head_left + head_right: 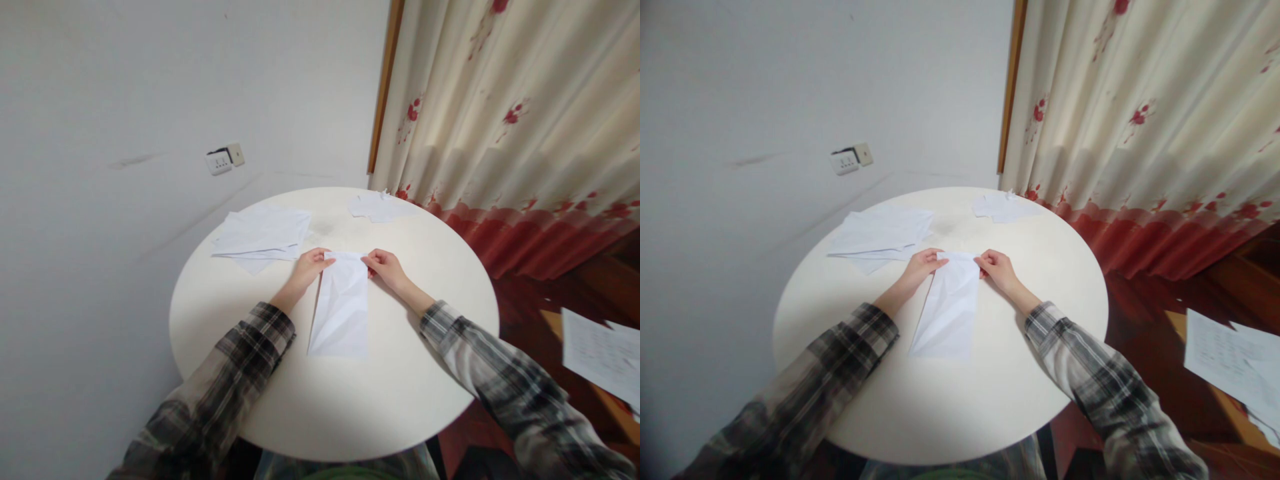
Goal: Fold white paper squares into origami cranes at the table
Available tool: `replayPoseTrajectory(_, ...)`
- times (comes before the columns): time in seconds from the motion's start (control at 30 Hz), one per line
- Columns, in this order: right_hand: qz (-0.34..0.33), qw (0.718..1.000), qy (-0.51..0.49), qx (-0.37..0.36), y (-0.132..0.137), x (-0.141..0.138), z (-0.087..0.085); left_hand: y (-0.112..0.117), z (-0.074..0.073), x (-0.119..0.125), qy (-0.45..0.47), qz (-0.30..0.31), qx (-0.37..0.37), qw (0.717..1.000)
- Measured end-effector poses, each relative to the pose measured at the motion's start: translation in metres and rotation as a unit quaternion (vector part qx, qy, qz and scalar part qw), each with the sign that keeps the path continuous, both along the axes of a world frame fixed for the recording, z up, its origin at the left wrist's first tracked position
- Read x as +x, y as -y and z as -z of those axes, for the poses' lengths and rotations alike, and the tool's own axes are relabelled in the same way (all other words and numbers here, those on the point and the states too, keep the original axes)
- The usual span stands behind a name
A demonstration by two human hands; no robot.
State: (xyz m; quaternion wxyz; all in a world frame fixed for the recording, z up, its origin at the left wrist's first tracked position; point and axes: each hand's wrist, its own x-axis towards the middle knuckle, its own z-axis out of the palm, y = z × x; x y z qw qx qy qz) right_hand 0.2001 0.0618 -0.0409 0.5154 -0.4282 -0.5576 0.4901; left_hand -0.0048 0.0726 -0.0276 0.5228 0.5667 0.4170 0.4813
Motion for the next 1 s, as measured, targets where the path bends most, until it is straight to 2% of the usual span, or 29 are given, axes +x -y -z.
replayPoseTrajectory(0.53, 0.005, 1.000, 0.012, 0.010, -0.0007, 0.0003, 0.0015, -0.0014, 0.0008, -0.0011, -0.016, -0.033, -0.015, 0.999)
replayPoseTrajectory(1.0, 0.008, 1.000, 0.019, 0.015, -0.0006, -0.0004, 0.0007, -0.0035, 0.0011, -0.0017, 0.038, -0.025, -0.052, 0.998)
